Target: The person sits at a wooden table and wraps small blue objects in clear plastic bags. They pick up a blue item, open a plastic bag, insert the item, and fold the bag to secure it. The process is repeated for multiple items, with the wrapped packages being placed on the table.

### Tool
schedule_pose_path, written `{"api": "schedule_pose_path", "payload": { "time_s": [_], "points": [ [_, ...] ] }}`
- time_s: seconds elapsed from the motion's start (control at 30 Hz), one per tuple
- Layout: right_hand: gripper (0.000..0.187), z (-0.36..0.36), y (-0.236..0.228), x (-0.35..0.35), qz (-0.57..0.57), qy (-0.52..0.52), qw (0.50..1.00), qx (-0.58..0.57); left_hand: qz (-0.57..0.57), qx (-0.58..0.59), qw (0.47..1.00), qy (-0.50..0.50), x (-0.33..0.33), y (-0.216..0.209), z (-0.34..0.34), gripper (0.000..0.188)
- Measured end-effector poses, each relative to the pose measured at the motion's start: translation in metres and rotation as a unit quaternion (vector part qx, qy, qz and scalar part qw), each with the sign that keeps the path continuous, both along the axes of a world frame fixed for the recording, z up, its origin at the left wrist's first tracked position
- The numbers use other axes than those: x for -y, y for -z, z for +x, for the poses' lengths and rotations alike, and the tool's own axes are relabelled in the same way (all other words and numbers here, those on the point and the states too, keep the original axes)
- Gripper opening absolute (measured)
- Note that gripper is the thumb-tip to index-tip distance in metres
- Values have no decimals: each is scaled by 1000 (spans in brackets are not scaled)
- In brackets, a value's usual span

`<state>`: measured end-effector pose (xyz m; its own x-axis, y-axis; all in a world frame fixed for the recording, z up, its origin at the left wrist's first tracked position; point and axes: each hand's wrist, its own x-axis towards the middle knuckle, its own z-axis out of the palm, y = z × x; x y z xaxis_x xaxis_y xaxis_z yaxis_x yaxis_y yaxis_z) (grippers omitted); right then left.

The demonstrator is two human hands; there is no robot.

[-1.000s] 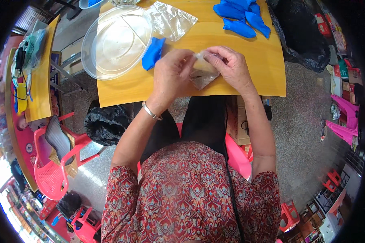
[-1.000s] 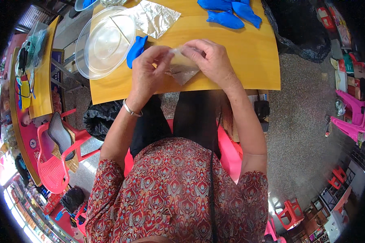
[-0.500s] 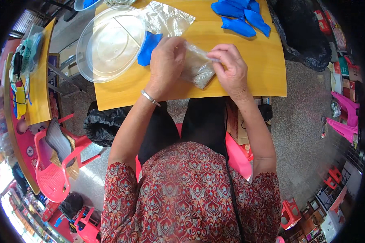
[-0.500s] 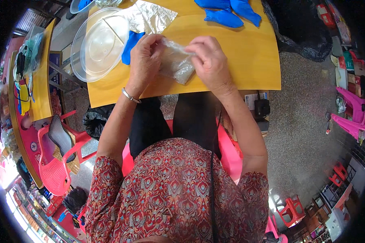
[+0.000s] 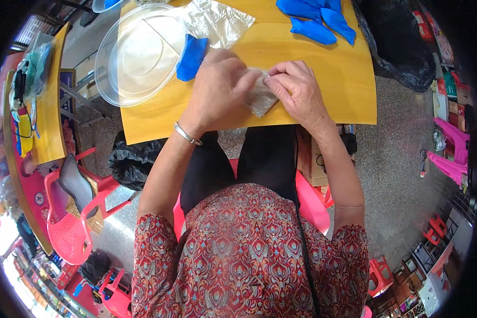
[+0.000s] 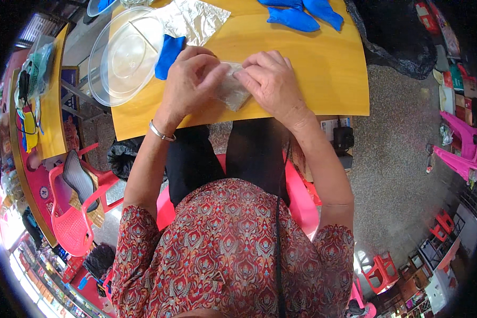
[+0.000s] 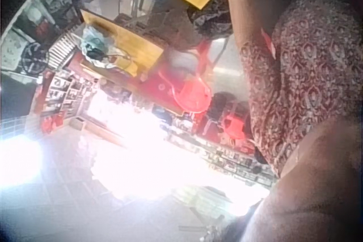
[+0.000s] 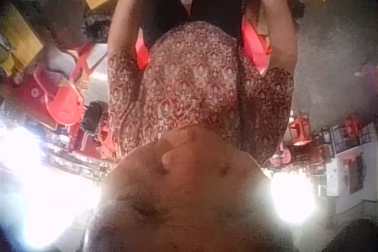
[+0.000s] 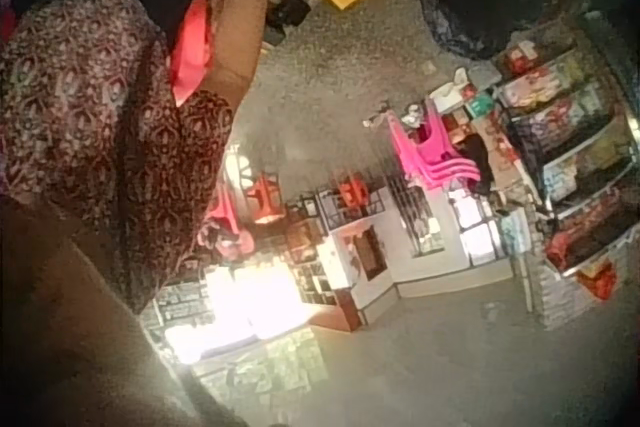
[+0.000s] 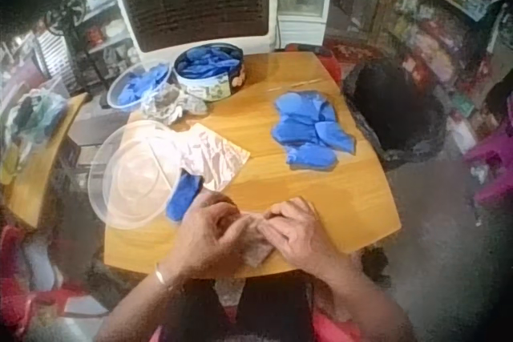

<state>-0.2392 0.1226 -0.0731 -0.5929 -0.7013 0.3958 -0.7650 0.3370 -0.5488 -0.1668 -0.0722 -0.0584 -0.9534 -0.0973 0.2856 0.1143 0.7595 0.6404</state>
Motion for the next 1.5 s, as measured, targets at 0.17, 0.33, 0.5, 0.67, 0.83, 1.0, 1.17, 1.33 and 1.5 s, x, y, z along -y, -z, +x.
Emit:
{"api": "schedule_pose_path", "payload": {
  "time_s": [0.17,0.33,0.5,0.67,0.83,1.0,1.17,1.33,1.5],
  "points": [
    [23,1,-2,16,16,47,999,8,-45,-14,998,-48,-7,9,2,15],
    [23,0,-5,20,51,57,997,10,-63,19,996,-52,-8,4,2,16],
    [16,-1,-5,21,73,9,997,15,-42,33,999,-5,-1,5,4,14],
    [18,12,-10,17,-2,-38,999,-29,-37,-45,998,6,-2,8,12,10],
    [34,36,-19,13,12,-67,997,-38,-31,-89,996,4,1,15,19,14],
    [43,46,-6,10,24,-73,992,-98,-7,-28,994,110,22,-3,32,25],
    [50,46,-6,6,35,-81,993,-75,-24,-8,991,130,19,-7,56,46],
    [52,46,-7,5,28,-66,994,-86,-89,-43,991,89,12,10,65,44],
    [52,54,-16,8,42,-51,992,-107,-122,-77,986,84,13,14,62,36]
  ]
}}
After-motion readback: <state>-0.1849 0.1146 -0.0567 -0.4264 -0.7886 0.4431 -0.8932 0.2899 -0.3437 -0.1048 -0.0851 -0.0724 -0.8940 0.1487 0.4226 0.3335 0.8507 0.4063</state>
